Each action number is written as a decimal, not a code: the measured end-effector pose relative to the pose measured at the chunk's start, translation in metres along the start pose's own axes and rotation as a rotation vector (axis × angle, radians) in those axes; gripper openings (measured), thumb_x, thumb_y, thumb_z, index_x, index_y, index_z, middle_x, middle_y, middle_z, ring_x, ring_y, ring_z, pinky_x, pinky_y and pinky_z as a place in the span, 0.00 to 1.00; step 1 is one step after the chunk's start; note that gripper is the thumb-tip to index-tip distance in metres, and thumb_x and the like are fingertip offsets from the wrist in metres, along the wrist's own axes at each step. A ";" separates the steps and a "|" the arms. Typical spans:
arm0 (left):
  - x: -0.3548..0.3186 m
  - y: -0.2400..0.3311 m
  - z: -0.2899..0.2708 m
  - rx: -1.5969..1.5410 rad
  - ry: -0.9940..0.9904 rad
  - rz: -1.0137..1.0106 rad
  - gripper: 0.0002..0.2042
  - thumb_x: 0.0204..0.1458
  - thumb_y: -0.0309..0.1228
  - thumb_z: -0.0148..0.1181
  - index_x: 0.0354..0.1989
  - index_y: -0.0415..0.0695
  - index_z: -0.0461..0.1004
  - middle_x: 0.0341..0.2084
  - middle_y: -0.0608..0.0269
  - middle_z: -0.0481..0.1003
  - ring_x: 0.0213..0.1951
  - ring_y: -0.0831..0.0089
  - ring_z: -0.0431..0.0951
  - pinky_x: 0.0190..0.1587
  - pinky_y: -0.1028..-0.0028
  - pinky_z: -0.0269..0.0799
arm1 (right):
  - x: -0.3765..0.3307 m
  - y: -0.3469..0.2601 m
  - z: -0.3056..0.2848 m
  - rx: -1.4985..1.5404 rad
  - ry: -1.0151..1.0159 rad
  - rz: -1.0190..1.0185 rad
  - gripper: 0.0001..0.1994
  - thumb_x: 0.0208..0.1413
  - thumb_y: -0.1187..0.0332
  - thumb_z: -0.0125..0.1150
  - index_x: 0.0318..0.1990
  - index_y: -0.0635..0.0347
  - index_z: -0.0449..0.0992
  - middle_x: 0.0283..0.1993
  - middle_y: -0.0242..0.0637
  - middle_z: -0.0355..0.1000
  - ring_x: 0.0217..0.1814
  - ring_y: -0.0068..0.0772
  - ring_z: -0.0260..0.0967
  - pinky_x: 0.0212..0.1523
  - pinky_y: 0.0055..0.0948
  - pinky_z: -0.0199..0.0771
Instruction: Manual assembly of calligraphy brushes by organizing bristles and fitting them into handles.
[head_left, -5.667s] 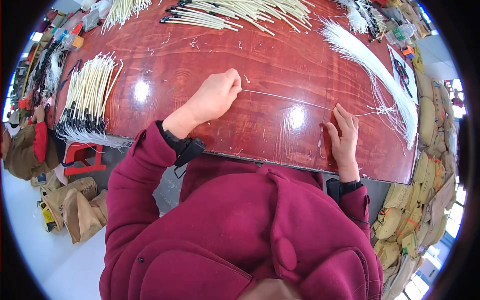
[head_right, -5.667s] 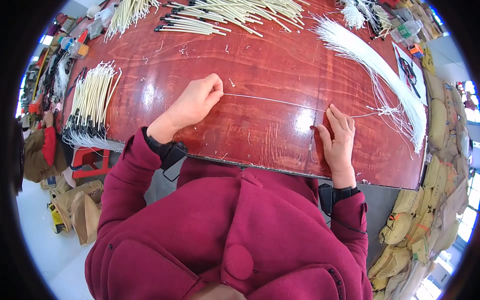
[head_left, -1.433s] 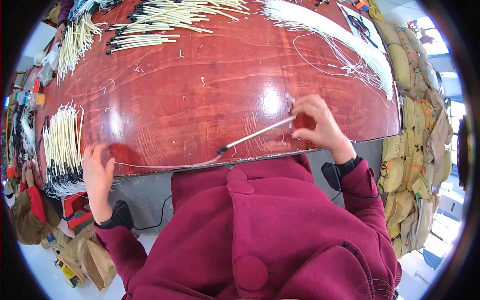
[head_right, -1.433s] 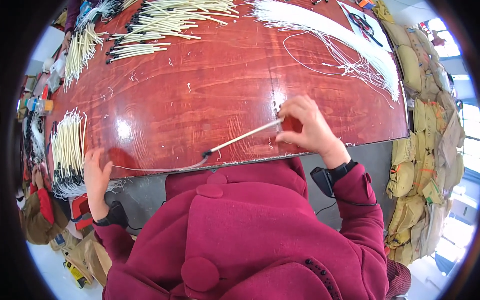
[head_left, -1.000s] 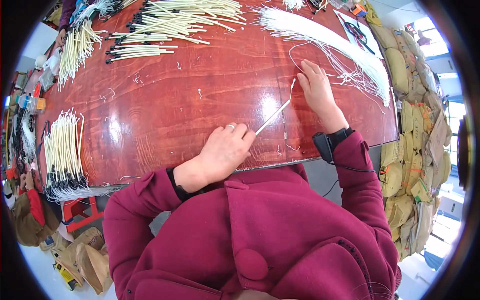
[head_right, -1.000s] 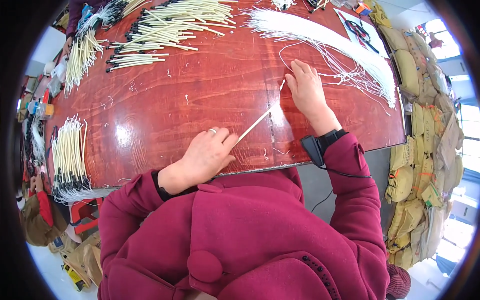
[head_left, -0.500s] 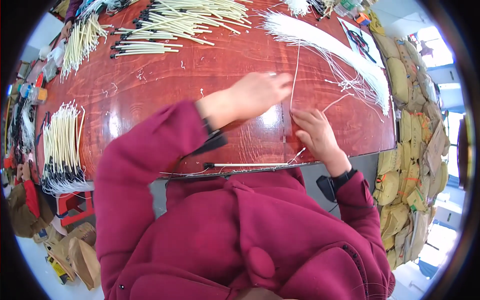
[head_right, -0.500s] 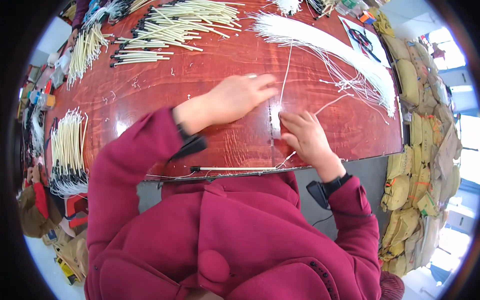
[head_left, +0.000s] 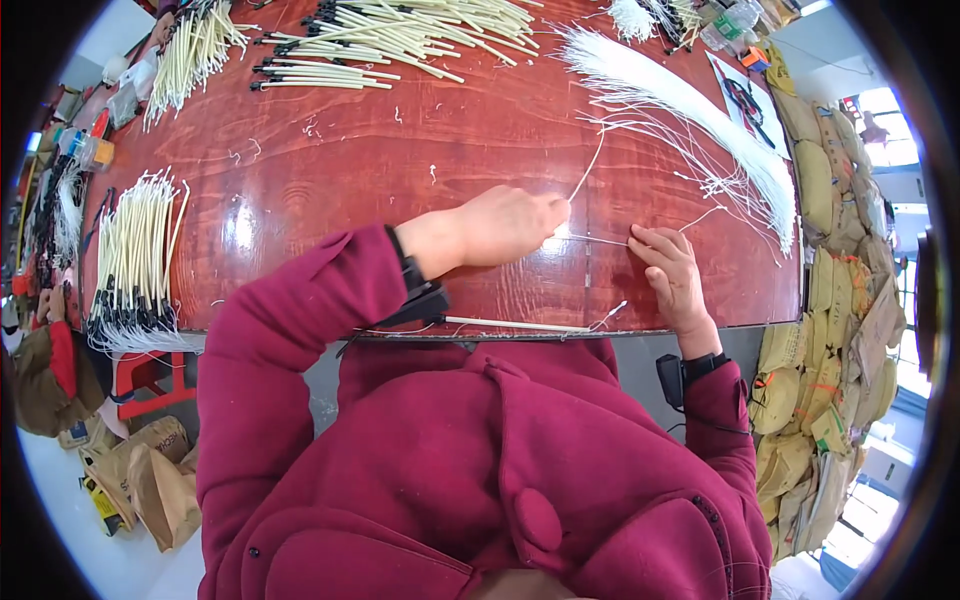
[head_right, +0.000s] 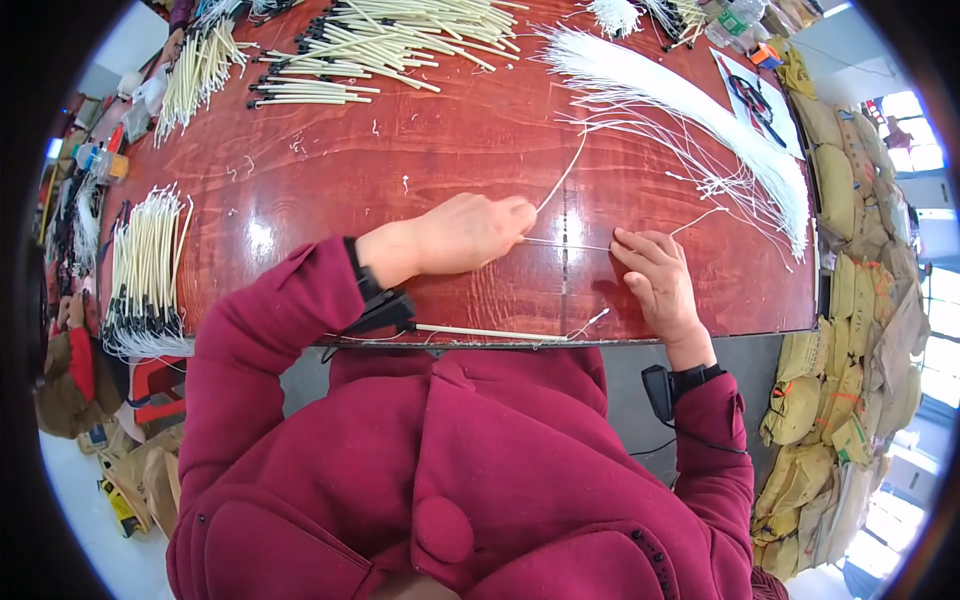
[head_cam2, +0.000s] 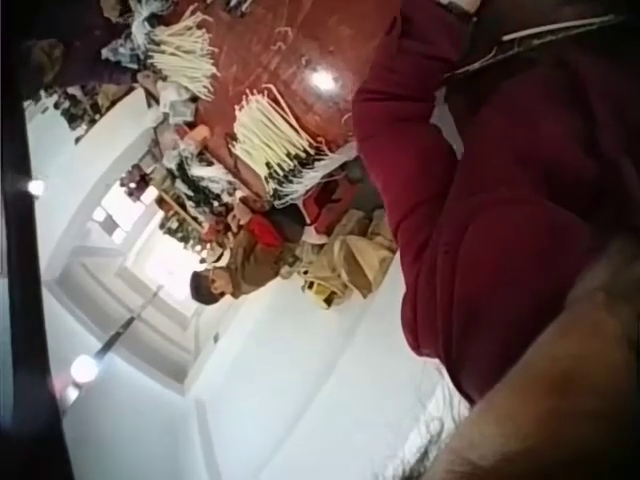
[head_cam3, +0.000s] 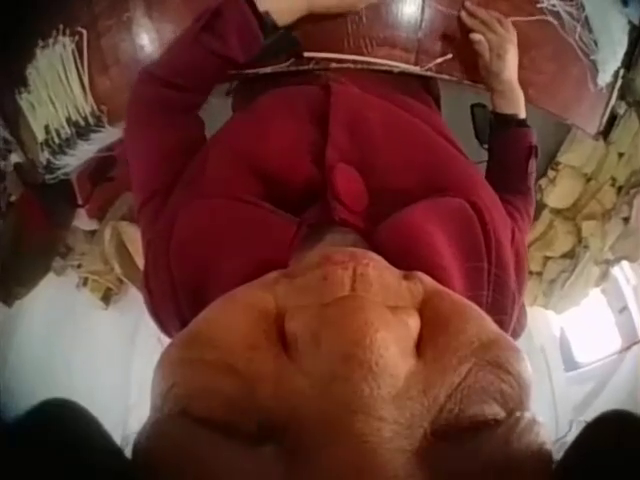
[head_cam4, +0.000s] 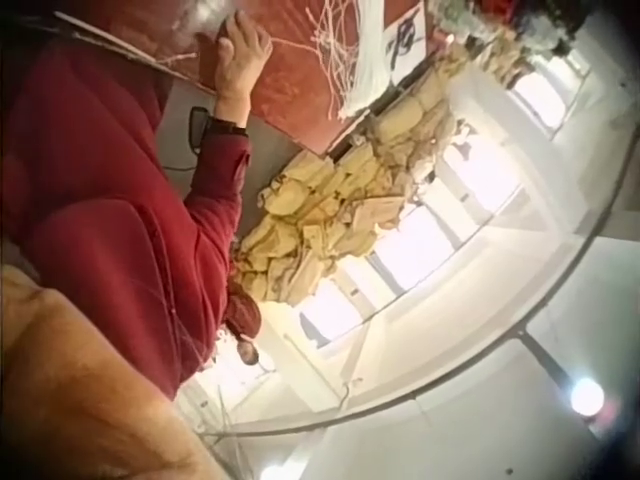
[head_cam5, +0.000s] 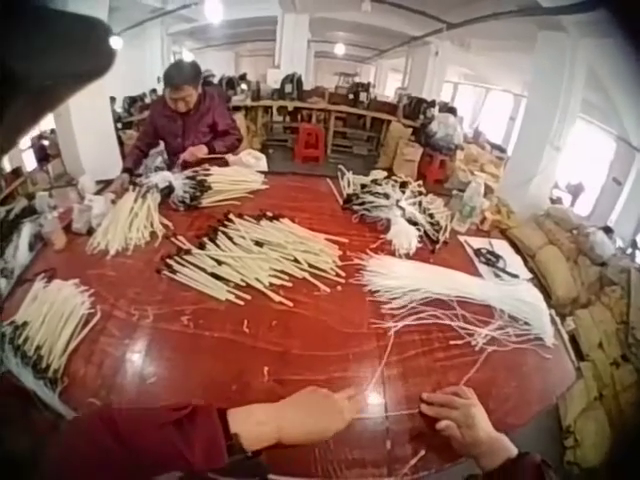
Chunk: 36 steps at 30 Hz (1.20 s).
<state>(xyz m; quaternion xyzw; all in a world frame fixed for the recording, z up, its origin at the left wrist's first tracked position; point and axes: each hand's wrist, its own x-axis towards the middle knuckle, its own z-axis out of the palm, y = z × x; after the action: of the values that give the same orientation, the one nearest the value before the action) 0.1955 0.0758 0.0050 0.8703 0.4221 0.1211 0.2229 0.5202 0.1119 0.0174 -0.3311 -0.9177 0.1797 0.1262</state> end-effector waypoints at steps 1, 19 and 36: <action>-0.012 0.002 -0.005 -0.086 -0.063 -0.112 0.07 0.60 0.31 0.56 0.39 0.42 0.67 0.43 0.51 0.72 0.37 0.53 0.80 0.34 0.54 0.76 | 0.001 0.002 0.000 0.005 0.002 -0.004 0.34 0.69 0.41 0.40 0.55 0.66 0.80 0.62 0.44 0.74 0.63 0.50 0.66 0.67 0.45 0.61; 0.000 -0.003 0.005 0.021 -0.038 0.070 0.08 0.56 0.27 0.60 0.36 0.41 0.66 0.44 0.53 0.72 0.38 0.53 0.80 0.33 0.56 0.75 | 0.002 0.002 0.012 -0.025 0.091 0.007 0.28 0.67 0.49 0.47 0.60 0.63 0.77 0.67 0.41 0.70 0.65 0.49 0.63 0.69 0.45 0.56; -0.011 -0.020 -0.007 0.079 -0.045 0.195 0.12 0.50 0.31 0.65 0.41 0.43 0.73 0.42 0.53 0.72 0.39 0.52 0.80 0.38 0.55 0.76 | 0.001 0.005 0.011 0.003 0.080 0.060 0.28 0.70 0.48 0.45 0.60 0.62 0.78 0.68 0.40 0.69 0.66 0.46 0.62 0.70 0.43 0.55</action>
<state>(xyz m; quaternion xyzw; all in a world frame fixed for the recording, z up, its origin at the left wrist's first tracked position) 0.1726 0.0803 0.0007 0.9179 0.3347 0.1060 0.1847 0.5179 0.1133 0.0052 -0.3652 -0.9013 0.1713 0.1578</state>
